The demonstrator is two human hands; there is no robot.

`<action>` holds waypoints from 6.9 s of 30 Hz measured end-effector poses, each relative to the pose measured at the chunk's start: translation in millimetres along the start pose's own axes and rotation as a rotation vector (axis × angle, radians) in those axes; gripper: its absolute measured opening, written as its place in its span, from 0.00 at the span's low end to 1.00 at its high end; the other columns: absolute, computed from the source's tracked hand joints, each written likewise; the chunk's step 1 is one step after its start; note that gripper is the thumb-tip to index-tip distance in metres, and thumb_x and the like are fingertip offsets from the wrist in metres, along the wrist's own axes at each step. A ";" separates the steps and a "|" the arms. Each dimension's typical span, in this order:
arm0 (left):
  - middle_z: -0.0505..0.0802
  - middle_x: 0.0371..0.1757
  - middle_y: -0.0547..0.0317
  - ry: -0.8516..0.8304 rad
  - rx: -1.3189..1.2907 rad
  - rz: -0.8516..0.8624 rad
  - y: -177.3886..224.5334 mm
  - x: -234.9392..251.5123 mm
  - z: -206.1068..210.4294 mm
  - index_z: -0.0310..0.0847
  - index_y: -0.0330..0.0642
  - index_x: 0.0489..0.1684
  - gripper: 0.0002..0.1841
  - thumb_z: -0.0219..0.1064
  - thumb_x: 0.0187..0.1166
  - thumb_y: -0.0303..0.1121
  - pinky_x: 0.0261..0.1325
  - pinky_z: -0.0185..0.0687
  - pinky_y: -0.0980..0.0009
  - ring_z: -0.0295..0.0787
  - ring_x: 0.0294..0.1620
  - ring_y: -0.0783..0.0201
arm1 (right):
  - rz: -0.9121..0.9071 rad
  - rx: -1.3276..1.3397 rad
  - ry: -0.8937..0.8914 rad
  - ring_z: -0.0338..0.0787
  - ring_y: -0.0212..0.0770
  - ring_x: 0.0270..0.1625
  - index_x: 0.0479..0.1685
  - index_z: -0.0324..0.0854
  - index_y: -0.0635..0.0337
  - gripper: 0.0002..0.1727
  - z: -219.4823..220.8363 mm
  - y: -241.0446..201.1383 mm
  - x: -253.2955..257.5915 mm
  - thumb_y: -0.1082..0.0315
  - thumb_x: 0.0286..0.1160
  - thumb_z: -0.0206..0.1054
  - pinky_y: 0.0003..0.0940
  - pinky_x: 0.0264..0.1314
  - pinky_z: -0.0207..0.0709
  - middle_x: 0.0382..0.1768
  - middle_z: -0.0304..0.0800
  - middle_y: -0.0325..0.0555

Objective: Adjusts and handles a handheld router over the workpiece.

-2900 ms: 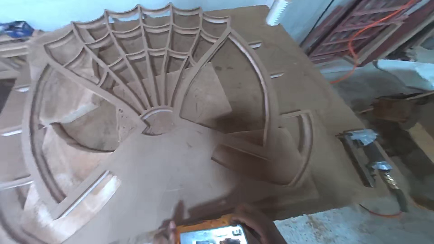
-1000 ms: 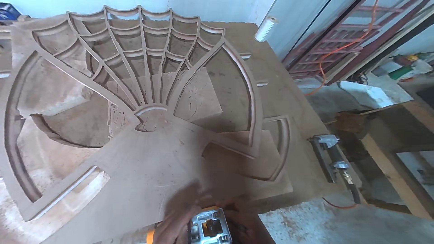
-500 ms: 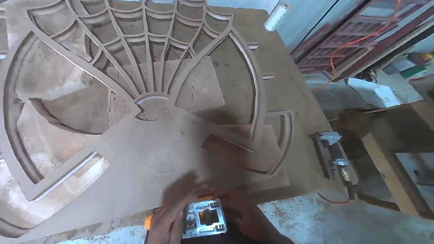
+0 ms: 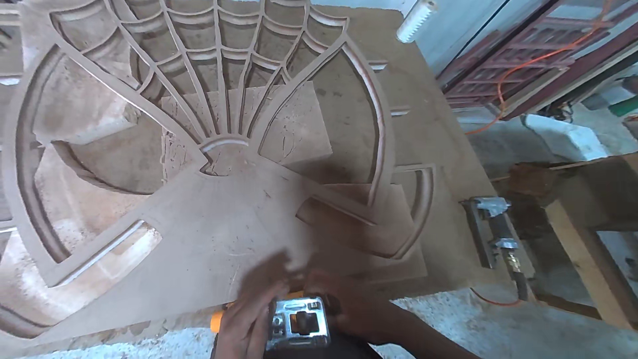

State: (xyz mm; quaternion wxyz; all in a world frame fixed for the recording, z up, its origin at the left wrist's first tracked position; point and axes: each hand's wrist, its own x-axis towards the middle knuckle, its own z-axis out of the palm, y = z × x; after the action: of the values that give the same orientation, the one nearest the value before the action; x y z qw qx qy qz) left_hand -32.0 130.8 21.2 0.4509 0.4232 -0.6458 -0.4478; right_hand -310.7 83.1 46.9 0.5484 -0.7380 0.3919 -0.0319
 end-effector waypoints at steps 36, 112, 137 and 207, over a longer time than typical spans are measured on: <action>0.84 0.54 0.67 0.150 0.045 -0.109 25.7 2.4 -8.0 0.93 0.65 0.59 0.12 0.67 0.84 0.45 0.56 0.79 0.79 0.79 0.52 0.75 | -0.077 0.120 0.523 0.86 0.40 0.68 0.37 0.87 0.58 0.13 51.3 16.9 -14.1 0.57 0.68 0.80 0.39 0.70 0.83 0.60 0.89 0.47; 0.91 0.34 0.64 -0.443 0.514 0.012 72.6 48.9 -6.4 0.93 0.51 0.39 0.05 0.71 0.76 0.36 0.43 0.88 0.72 0.89 0.37 0.70 | 0.063 0.148 0.473 0.86 0.37 0.65 0.54 0.88 0.53 0.15 58.2 -0.3 -22.1 0.59 0.72 0.77 0.38 0.69 0.83 0.60 0.87 0.43; 0.95 0.38 0.67 -0.563 0.596 -0.169 75.6 55.6 2.3 0.93 0.54 0.39 0.07 0.69 0.77 0.41 0.43 0.91 0.63 0.92 0.37 0.69 | -0.052 0.126 0.481 0.84 0.39 0.65 0.39 0.86 0.53 0.11 57.8 14.6 -19.3 0.56 0.71 0.76 0.39 0.68 0.81 0.57 0.87 0.43; 0.94 0.33 0.73 -0.428 0.826 -0.184 101.9 38.4 17.8 0.93 0.59 0.33 0.06 0.71 0.75 0.44 0.33 0.88 0.62 0.92 0.33 0.71 | -0.178 0.202 0.499 0.84 0.42 0.62 0.36 0.84 0.55 0.14 58.7 29.8 -13.4 0.54 0.71 0.76 0.42 0.67 0.79 0.51 0.88 0.46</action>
State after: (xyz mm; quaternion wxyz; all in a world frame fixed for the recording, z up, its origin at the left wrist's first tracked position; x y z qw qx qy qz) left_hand -72.7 122.3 123.4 0.0602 0.5208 -0.8079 -0.2689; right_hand -308.1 134.6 3.9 0.5007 -0.6804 0.4432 -0.2998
